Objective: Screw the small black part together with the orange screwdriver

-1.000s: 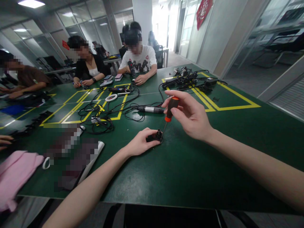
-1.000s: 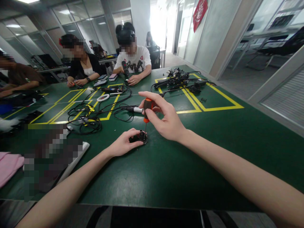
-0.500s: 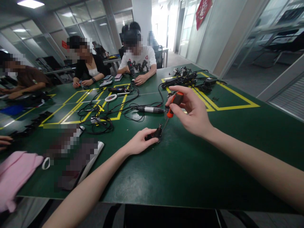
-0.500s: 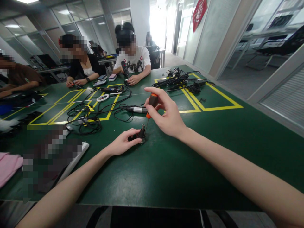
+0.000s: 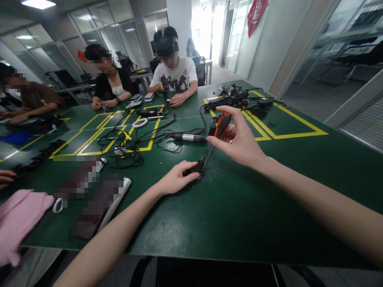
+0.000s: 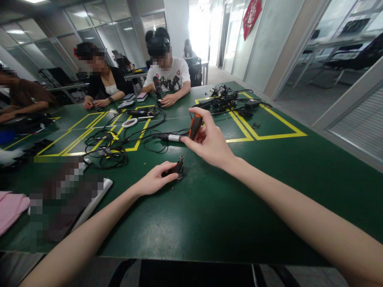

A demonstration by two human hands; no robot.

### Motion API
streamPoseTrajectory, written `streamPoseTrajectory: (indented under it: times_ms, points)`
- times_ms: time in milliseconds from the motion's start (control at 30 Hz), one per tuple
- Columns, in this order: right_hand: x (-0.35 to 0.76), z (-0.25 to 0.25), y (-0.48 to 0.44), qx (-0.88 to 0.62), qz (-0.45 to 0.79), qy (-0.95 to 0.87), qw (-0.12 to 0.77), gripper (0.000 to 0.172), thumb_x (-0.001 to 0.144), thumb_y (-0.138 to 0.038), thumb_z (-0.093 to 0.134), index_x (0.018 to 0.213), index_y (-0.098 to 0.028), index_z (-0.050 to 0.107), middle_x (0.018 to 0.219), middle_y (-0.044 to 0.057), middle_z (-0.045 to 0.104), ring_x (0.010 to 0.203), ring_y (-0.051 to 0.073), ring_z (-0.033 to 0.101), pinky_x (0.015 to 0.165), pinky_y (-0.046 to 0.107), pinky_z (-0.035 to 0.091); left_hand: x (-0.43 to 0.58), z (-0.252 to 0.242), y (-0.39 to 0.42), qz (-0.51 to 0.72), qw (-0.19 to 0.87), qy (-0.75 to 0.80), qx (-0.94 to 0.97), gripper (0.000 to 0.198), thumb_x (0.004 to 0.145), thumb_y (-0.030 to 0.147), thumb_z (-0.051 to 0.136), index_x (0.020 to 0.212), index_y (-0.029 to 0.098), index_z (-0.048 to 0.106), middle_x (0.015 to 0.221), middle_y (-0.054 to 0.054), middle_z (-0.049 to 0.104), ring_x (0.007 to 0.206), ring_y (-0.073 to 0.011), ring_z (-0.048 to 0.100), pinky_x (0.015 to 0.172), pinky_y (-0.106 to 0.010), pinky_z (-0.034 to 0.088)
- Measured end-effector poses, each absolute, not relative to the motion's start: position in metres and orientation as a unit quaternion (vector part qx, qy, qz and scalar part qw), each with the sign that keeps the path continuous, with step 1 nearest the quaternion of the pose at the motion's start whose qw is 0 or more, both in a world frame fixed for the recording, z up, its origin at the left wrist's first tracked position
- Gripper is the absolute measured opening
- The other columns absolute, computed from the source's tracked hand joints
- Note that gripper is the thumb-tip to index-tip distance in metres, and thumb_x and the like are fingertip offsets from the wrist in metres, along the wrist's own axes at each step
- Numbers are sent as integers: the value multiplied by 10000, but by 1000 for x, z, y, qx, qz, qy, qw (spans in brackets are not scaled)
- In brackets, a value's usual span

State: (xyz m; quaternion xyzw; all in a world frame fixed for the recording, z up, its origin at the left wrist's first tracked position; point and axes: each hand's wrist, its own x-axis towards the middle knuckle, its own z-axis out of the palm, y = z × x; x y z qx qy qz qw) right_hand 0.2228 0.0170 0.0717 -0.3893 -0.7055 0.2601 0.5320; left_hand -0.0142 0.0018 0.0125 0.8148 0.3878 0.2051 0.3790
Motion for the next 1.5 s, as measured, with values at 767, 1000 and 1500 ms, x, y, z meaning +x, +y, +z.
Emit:
streamPoseTrajectory:
  times_ms: [767, 1000, 1500]
  points:
    - [214, 79, -1, -328, 292, -743, 505, 959, 858, -240, 737, 1667, -338, 233, 1113, 45, 699, 932, 221, 726, 806, 392, 635, -13, 5, 0, 256, 372, 405, 795, 388, 926, 360, 738, 1281, 203, 741, 1087, -63, 730, 908, -200, 618, 832, -325, 497]
    - [207, 80, -4, -348, 316, -751, 463, 189, 883, -359, 700, 933, -179, 732, 939, 64, 734, 790, 187, 678, 693, 324, 560, -12, 6, 0, 255, 368, 406, 797, 368, 918, 349, 744, 1258, 207, 743, 1116, -65, 748, 945, -213, 644, 850, -336, 516]
    - [209, 77, -4, -377, 311, -787, 375, 187, 875, -270, 640, 1022, -179, 711, 799, 33, 699, 666, 172, 632, 636, 315, 517, -13, 7, 0, 244, 364, 406, 802, 388, 924, 363, 729, 1281, 209, 726, 1102, -59, 736, 943, -213, 635, 860, -351, 528]
